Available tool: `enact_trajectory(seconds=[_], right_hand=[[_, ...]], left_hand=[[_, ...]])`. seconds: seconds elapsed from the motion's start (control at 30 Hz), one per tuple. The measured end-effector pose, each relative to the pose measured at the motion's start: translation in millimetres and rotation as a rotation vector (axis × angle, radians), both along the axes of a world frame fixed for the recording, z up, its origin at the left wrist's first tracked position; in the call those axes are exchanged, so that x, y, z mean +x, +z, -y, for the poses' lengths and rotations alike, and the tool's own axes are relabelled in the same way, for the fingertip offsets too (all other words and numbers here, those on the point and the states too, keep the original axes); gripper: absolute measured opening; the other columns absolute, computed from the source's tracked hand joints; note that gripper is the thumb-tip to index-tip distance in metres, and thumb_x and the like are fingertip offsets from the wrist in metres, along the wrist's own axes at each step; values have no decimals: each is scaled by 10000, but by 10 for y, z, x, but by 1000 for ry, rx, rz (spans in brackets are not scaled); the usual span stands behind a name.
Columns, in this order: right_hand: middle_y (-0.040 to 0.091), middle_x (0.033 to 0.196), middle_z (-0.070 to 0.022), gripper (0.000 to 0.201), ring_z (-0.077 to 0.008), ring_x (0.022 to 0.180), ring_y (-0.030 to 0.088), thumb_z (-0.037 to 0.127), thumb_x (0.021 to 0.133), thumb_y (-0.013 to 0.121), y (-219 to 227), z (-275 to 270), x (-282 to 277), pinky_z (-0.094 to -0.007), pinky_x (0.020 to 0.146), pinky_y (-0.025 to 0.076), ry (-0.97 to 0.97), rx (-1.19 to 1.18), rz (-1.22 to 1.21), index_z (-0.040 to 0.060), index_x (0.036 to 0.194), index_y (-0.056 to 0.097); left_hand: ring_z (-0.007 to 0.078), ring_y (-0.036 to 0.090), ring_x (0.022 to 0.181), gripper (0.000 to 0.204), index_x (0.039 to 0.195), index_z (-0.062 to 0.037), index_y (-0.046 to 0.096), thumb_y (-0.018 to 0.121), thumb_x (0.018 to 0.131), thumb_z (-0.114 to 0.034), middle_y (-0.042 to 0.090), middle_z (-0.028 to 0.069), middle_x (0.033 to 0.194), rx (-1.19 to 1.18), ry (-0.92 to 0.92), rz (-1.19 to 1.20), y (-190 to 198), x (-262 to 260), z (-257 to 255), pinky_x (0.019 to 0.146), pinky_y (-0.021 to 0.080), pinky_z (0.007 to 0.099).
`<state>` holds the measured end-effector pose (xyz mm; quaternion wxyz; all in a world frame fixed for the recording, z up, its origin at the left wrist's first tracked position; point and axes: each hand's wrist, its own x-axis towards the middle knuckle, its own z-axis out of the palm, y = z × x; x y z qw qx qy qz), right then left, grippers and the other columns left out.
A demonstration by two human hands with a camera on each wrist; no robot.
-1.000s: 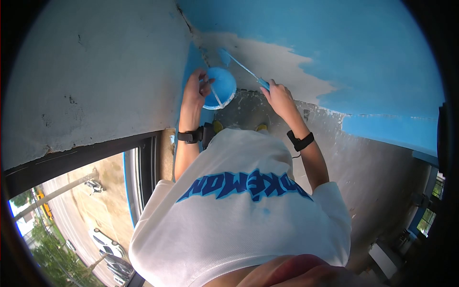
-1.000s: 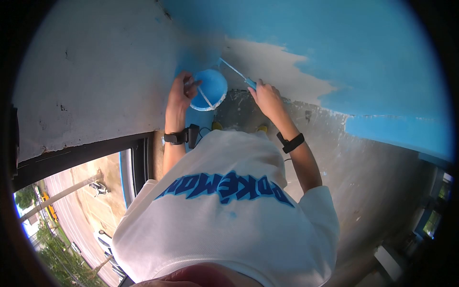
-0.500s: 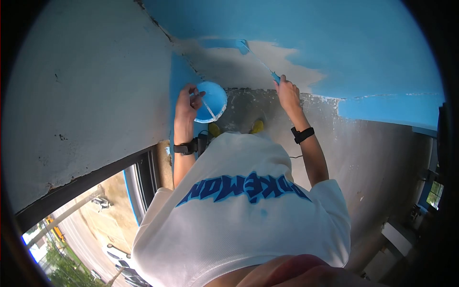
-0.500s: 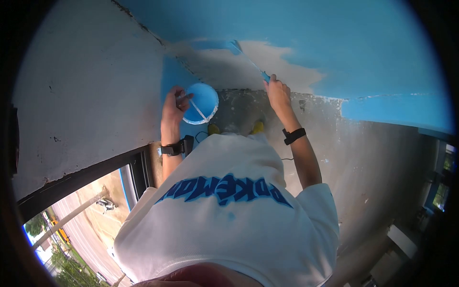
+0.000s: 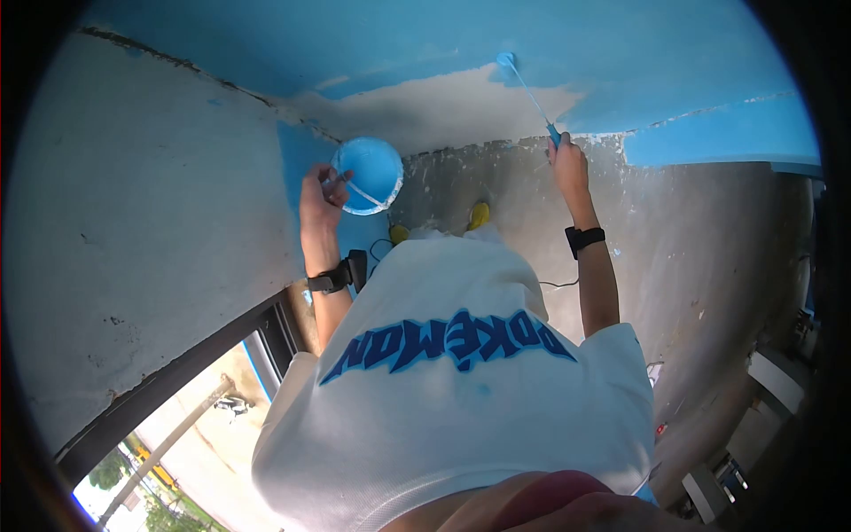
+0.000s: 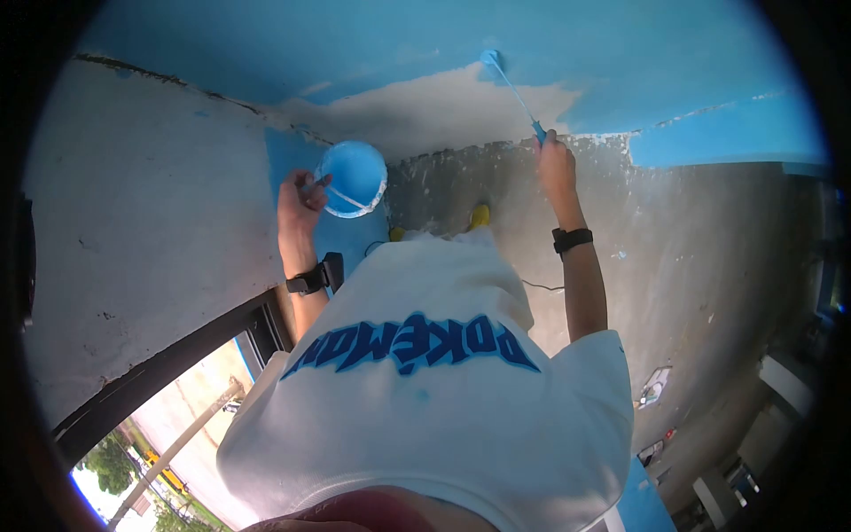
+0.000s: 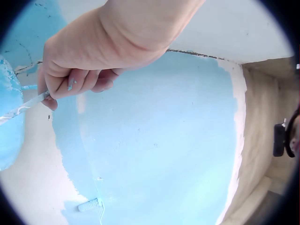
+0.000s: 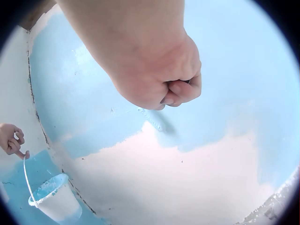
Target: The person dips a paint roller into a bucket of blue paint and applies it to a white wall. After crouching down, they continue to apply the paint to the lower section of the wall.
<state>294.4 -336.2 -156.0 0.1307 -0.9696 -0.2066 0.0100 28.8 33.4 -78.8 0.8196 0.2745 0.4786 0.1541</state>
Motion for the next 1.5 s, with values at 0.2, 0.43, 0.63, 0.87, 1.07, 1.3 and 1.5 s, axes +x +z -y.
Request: enact_trajectory(seconds=[0.2, 0.43, 0.63, 0.87, 1.07, 1.3, 1.5], right_hand=[[634, 705, -243, 289, -441, 695, 640, 284, 959, 543, -370, -98, 124, -519, 577, 501, 76, 39, 12, -4, 960, 523], [643, 718, -220, 309, -426, 651, 643, 321, 962, 528, -523, -692, 59, -511, 575, 522, 269, 55, 6, 13, 939, 510], [648, 721, -211, 296, -412, 656, 651, 303, 957, 535, -718, -1400, 19, -485, 566, 532, 420, 27, 4, 7, 953, 517], [643, 718, -227, 288, -415, 672, 651, 273, 961, 535, -603, -2178, -191, -485, 595, 530, 545, 69, -77, -14, 940, 534], [643, 707, -223, 286, -413, 677, 654, 277, 959, 538, -551, -2343, -374, -492, 590, 525, 536, 86, -56, -8, 936, 540], [639, 688, -215, 302, -414, 660, 647, 308, 961, 535, -399, -1573, -301, -491, 577, 517, 326, 135, -69, 7, 954, 534], [635, 689, -224, 301, -429, 670, 640, 300, 964, 531, -142, -896, -258, -506, 587, 511, 122, 98, -68, 0, 942, 530]], left_hand=[[90, 273, 416, 172, 698, -47, 474, 542, 830, -133, 588, 199, 808, 12, 33, -3, 89, 1, 34, 394, 236, 234], [89, 333, 450, 167, 699, -52, 486, 544, 832, -134, 496, 77, 662, 22, 75, -44, 98, -20, 72, 393, 238, 233], [84, 328, 442, 188, 682, -51, 483, 549, 831, -143, 538, 102, 691, 47, 116, -52, -41, -81, 76, 400, 237, 232], [73, 268, 411, 204, 667, -51, 482, 551, 827, -157, 607, 223, 814, 25, 135, -27, -149, -187, 79, 406, 233, 236], [71, 269, 415, 214, 647, -54, 485, 554, 821, -159, 595, 199, 786, 25, 109, 1, -152, -203, 75, 412, 218, 236], [81, 300, 433, 186, 677, -57, 484, 554, 829, -138, 557, 124, 716, 16, 94, -21, -21, -123, 100, 415, 232, 229], [84, 298, 435, 175, 694, -59, 477, 554, 831, -135, 527, 94, 685, -10, 68, -27, 103, -39, 137, 416, 228, 229]])
